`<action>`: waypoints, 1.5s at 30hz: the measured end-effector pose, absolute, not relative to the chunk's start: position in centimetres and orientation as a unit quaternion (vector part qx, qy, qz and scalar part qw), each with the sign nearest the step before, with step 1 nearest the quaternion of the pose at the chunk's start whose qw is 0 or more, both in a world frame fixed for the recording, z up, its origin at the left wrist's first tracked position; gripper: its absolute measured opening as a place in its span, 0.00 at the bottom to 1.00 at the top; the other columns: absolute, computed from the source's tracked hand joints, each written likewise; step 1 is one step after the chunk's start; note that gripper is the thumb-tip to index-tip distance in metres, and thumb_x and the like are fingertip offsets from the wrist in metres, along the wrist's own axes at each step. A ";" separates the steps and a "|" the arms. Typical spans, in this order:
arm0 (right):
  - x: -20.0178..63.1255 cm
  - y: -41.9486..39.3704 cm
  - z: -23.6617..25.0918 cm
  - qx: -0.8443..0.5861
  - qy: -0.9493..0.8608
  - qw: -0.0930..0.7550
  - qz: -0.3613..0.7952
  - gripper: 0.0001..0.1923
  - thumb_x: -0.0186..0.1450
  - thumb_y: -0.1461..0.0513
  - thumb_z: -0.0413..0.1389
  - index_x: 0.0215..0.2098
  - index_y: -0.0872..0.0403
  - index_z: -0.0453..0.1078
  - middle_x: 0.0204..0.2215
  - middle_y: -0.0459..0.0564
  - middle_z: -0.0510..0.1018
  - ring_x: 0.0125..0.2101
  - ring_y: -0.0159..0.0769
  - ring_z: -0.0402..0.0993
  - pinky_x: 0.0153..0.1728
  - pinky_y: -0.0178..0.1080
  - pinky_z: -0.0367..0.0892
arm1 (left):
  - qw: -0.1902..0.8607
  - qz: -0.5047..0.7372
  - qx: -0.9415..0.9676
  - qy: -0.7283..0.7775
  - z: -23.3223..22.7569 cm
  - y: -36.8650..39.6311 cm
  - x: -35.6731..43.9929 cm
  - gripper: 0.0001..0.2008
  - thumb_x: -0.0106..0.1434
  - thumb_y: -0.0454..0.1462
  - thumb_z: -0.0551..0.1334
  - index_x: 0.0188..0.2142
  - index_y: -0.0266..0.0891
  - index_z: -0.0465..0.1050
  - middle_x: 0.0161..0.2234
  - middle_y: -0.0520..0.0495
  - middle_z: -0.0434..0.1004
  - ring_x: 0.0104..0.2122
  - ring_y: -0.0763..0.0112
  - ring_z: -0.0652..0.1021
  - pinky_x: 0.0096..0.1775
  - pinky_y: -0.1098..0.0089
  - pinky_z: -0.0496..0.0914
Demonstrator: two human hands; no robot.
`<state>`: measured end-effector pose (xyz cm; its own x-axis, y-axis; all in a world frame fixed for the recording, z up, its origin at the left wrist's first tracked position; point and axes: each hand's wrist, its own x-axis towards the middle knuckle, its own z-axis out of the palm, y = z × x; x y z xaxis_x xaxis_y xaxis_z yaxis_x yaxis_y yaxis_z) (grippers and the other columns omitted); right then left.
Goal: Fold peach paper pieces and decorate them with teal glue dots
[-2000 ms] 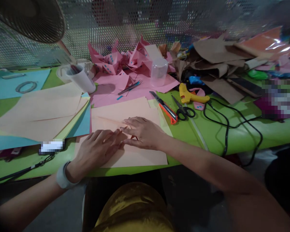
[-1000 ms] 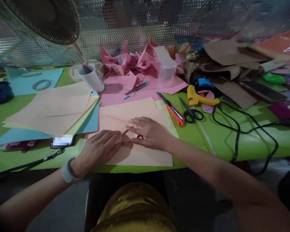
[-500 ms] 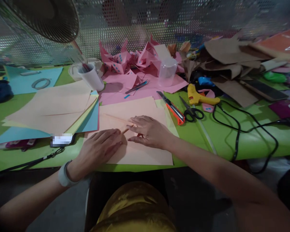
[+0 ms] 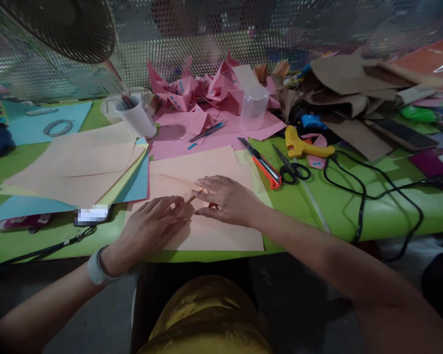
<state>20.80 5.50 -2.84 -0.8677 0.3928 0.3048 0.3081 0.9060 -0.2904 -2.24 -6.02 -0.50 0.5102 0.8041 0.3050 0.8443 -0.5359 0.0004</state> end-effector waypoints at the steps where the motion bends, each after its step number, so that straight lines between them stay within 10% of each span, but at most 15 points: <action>1: 20.8 5.5 -2.9 -0.183 -0.960 0.179 0.114 0.27 0.70 0.46 0.51 0.59 0.54 0.71 0.62 0.61 0.68 0.63 0.48 0.63 0.62 0.54 0.60 | 0.073 -0.134 -0.868 -0.473 -0.5 -6.0 -2.3 0.12 0.72 0.39 0.53 0.47 0.37 0.73 0.51 0.39 0.75 0.47 0.58 0.77 0.46 0.58 0.75; 45: 20.7 5.7 -3.1 -0.181 -0.958 0.184 0.125 0.28 0.68 0.46 0.55 0.61 0.49 0.69 0.64 0.59 0.66 0.64 0.50 0.61 0.62 0.57 0.59 | 0.066 -0.067 -0.857 -0.506 -0.5 -5.3 -2.0 0.26 0.69 0.51 0.56 0.61 0.41 0.64 0.48 0.40 0.73 0.46 0.57 0.73 0.44 0.59 0.71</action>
